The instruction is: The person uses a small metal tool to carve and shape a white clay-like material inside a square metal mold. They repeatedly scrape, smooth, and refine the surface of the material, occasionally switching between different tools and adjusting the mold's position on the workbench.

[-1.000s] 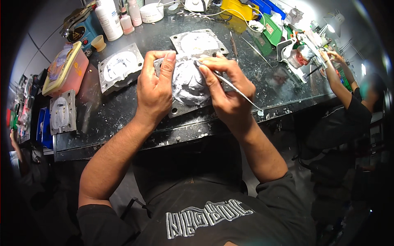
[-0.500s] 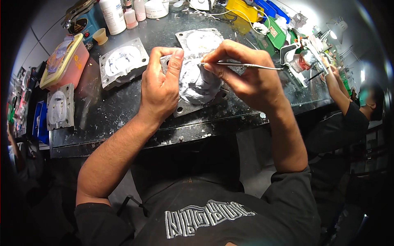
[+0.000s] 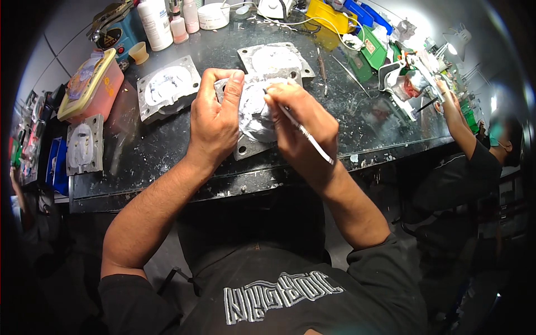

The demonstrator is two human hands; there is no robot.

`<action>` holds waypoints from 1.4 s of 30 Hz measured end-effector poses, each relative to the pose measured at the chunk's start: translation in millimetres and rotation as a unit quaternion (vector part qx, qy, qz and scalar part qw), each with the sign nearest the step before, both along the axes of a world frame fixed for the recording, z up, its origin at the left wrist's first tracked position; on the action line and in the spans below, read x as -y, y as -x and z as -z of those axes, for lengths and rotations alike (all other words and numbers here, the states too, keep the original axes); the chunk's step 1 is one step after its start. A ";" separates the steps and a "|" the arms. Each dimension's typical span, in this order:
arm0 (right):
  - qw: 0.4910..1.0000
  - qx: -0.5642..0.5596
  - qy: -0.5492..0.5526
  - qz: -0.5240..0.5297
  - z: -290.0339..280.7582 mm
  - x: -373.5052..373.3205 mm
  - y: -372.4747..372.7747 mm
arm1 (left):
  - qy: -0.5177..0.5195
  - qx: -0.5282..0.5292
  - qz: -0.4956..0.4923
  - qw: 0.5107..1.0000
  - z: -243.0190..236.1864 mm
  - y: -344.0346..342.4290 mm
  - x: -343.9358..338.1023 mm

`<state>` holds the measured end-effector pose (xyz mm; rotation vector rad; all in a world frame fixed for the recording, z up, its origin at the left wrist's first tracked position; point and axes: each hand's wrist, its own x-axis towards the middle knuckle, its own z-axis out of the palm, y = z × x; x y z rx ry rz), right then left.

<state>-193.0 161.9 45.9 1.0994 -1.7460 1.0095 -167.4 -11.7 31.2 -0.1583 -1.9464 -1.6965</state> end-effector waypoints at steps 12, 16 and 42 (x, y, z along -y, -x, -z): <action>0.989 0.095 -0.097 -0.057 -34.7 -18.3 10.9 | -0.009 0.032 0.012 0.999 1.1 -0.2 2.2; 0.995 -0.038 -0.096 -0.015 -19.1 -15.2 12.4 | 0.019 -0.001 -0.018 1.000 -1.5 0.6 -1.2; 0.970 0.211 0.112 -0.048 -7.1 -9.8 -1.1 | 0.030 -0.053 -0.053 0.997 1.9 2.6 -4.8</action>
